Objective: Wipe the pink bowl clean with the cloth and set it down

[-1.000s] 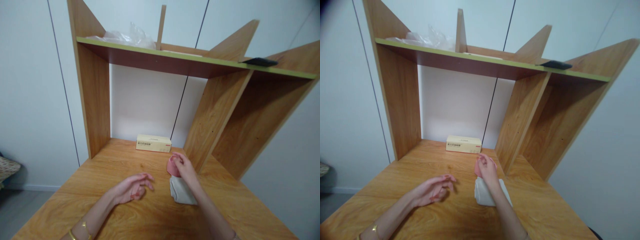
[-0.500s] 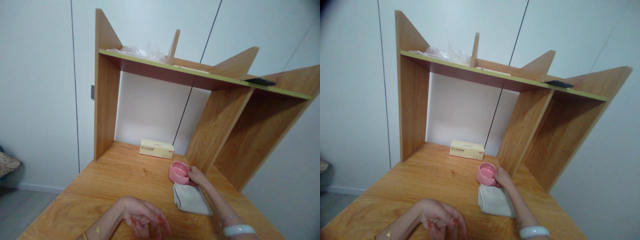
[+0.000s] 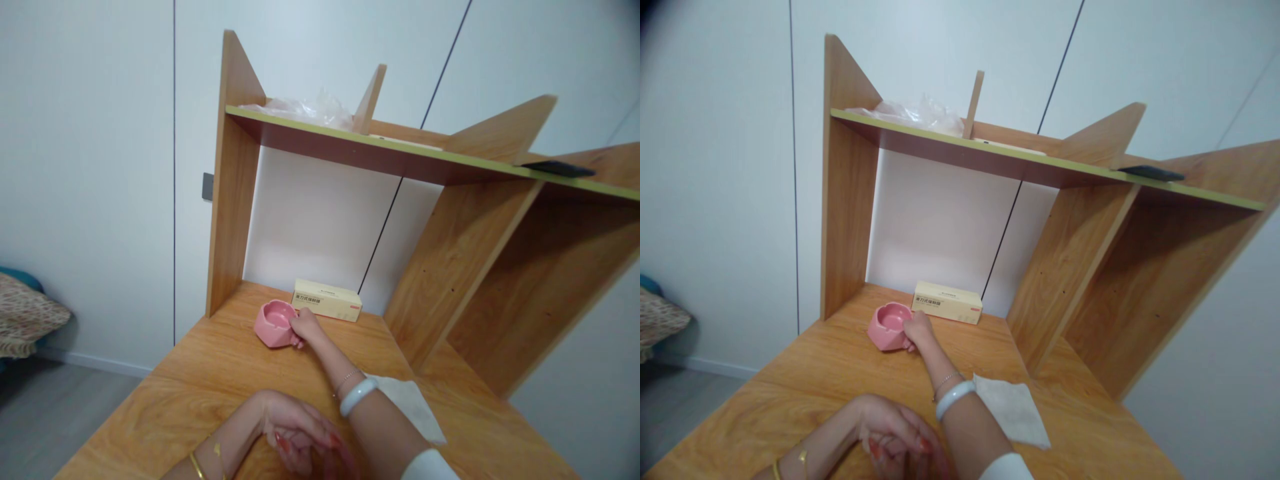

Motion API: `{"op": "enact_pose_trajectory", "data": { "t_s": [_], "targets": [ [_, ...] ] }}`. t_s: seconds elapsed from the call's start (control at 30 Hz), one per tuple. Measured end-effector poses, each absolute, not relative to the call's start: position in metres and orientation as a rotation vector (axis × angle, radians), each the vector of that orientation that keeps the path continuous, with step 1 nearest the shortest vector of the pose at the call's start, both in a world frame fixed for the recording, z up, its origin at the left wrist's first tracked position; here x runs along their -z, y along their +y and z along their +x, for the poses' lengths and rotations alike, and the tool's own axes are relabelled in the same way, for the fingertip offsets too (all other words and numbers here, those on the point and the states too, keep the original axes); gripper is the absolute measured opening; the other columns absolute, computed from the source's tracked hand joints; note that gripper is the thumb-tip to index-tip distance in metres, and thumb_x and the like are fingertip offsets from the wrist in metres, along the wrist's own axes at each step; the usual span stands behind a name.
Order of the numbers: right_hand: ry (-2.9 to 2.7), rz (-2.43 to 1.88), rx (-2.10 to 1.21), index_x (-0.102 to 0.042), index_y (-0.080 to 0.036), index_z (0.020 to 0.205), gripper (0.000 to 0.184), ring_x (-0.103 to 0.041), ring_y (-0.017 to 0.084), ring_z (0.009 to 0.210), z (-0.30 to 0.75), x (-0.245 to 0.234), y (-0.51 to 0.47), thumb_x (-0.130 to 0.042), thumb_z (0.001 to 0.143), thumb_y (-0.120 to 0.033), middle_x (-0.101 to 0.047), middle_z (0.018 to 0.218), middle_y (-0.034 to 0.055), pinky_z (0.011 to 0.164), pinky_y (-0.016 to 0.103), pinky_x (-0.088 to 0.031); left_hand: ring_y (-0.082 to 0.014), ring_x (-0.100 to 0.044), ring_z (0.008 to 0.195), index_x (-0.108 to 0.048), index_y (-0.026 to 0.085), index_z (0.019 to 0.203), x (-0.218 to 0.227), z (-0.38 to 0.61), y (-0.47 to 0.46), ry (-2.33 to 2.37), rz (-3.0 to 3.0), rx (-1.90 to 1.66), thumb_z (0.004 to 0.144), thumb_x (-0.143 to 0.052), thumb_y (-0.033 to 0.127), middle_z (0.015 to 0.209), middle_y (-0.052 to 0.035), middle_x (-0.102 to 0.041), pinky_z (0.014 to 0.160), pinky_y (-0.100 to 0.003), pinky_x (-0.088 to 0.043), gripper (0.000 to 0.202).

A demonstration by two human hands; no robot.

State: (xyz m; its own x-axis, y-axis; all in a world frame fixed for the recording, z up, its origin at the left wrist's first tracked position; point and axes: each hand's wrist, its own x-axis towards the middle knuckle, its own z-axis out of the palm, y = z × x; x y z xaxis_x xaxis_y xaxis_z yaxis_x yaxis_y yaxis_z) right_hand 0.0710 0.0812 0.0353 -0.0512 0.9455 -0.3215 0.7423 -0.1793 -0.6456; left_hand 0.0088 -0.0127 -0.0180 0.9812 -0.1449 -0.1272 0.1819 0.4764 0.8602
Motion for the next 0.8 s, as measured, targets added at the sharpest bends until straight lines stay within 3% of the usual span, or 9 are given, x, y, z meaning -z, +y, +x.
{"op": "enact_pose_trajectory", "data": {
  "t_s": [0.07, 0.1, 0.2, 0.27, 0.4, 0.5, 0.63, 0.7, 0.8],
  "targets": [
    [-1.804, -1.954, -1.096, -0.054, -0.014, 0.1, 0.026, -0.058, 0.011, 0.072, 0.057, -0.033, 0.086, -0.048, 0.084, -0.033, -0.06, 0.091, 0.003, 0.063, 0.029, -0.05, -0.0044, -0.032, 0.022, -0.056, 0.016, 0.113, 0.017, 0.009, -0.012, 0.031, 1.05, 0.211, 0.08, -0.049, 0.028, 0.066, -0.0003, -0.059, 0.018, -0.014, -0.015, 0.036],
    [-1.804, -1.952, -1.1, -0.053, -0.014, 0.102, 0.027, -0.058, 0.012, 0.074, 0.052, -0.033, 0.087, -0.049, 0.084, -0.034, -0.059, 0.093, 0.0032, 0.064, 0.03, -0.05, -0.0046, -0.032, 0.022, -0.059, 0.016, 0.109, 0.017, 0.009, -0.012, 0.034, 1.041, 0.214, 0.078, -0.052, 0.029, 0.063, 0.0002, -0.059, 0.018, -0.014, -0.016, 0.034],
    [-1.809, -1.936, -1.057, -0.057, -0.009, 0.085, 0.025, -0.057, 0.011, 0.051, 0.045, -0.032, 0.089, -0.043, 0.086, -0.029, -0.06, 0.062, 0.0033, 0.049, 0.026, -0.049, -0.0058, -0.033, 0.021, -0.065, 0.016, 0.094, 0.015, 0.01, -0.012, 0.047, 1.007, 0.226, 0.073, -0.06, 0.032, 0.05, 0.0027, -0.055, 0.018, -0.014, -0.017, 0.027],
    [-1.819, -1.919, -1.016, -0.057, -0.009, 0.073, 0.028, -0.051, 0.012, 0.036, 0.044, -0.031, 0.088, -0.04, 0.086, -0.027, -0.051, 0.041, 0.0003, 0.039, 0.024, -0.046, -0.0062, -0.034, 0.021, -0.066, 0.017, 0.088, 0.014, 0.01, -0.012, 0.062, 1.007, 0.221, 0.071, -0.062, 0.032, 0.046, 0.004, -0.053, 0.019, -0.014, -0.018, 0.023],
    [-1.876, -1.878, -0.947, -0.057, -0.011, 0.067, 0.031, -0.047, 0.013, 0.029, 0.043, -0.033, 0.08, -0.04, 0.084, -0.03, -0.044, 0.031, -0.0019, 0.036, 0.023, -0.045, -0.0056, -0.032, 0.022, -0.066, 0.015, 0.092, 0.006, 0.008, -0.016, 0.086, 1.055, 0.214, 0.078, -0.054, 0.032, 0.05, 0.0017, -0.056, 0.021, -0.014, -0.016, 0.025],
    [-1.958, -1.854, -0.854, -0.058, -0.008, 0.08, 0.035, -0.053, 0.014, 0.036, 0.049, -0.044, 0.073, -0.035, 0.086, -0.034, -0.055, 0.041, 0.0036, 0.041, 0.025, -0.047, -0.0049, -0.031, 0.023, -0.061, 0.015, 0.105, -0.001, 0.005, -0.019, 0.079, 1.078, 0.211, 0.079, -0.051, 0.032, 0.061, -0.0019, -0.061, 0.021, -0.015, -0.013, 0.033],
    [-2.098, -1.85, -0.56, -0.052, -0.01, 0.103, 0.031, -0.064, 0.019, 0.067, 0.083, -0.069, 0.059, -0.039, 0.084, -0.031, -0.067, 0.078, 0.0131, 0.062, 0.03, -0.048, -0.004, -0.028, 0.023, -0.055, 0.014, 0.114, -0.004, 0.002, -0.022, 0.106, 1.076, 0.179, 0.078, -0.05, 0.032, 0.071, -0.0049, -0.061, 0.021, -0.017, -0.01, 0.041],
    [-2.186, -1.892, -0.414, -0.057, -0.012, 0.094, 0.023, -0.062, 0.023, 0.085, 0.109, -0.08, 0.045, -0.046, 0.079, -0.026, -0.065, 0.092, 0.0161, 0.073, 0.032, -0.045, -0.0038, -0.028, 0.024, -0.056, 0.013, 0.114, -0.005, 0.003, -0.023, 0.121, 1.07, 0.179, 0.078, -0.048, 0.03, 0.072, -0.0045, -0.061, 0.022, -0.017, -0.009, 0.04],
    [-2.313, -2.007, -0.291, -0.062, -0.013, 0.079, 0.014, -0.06, 0.028, 0.09, 0.147, -0.087, 0.015, -0.054, 0.071, -0.022, -0.065, 0.092, 0.0176, 0.075, 0.034, -0.043, -0.0033, -0.028, 0.025, -0.056, 0.015, 0.114, -0.009, 0.004, -0.026, 0.131, 1.07, 0.177, 0.08, -0.045, 0.027, 0.074, -0.0036, -0.06, 0.024, -0.018, -0.01, 0.037]
  ]
}}
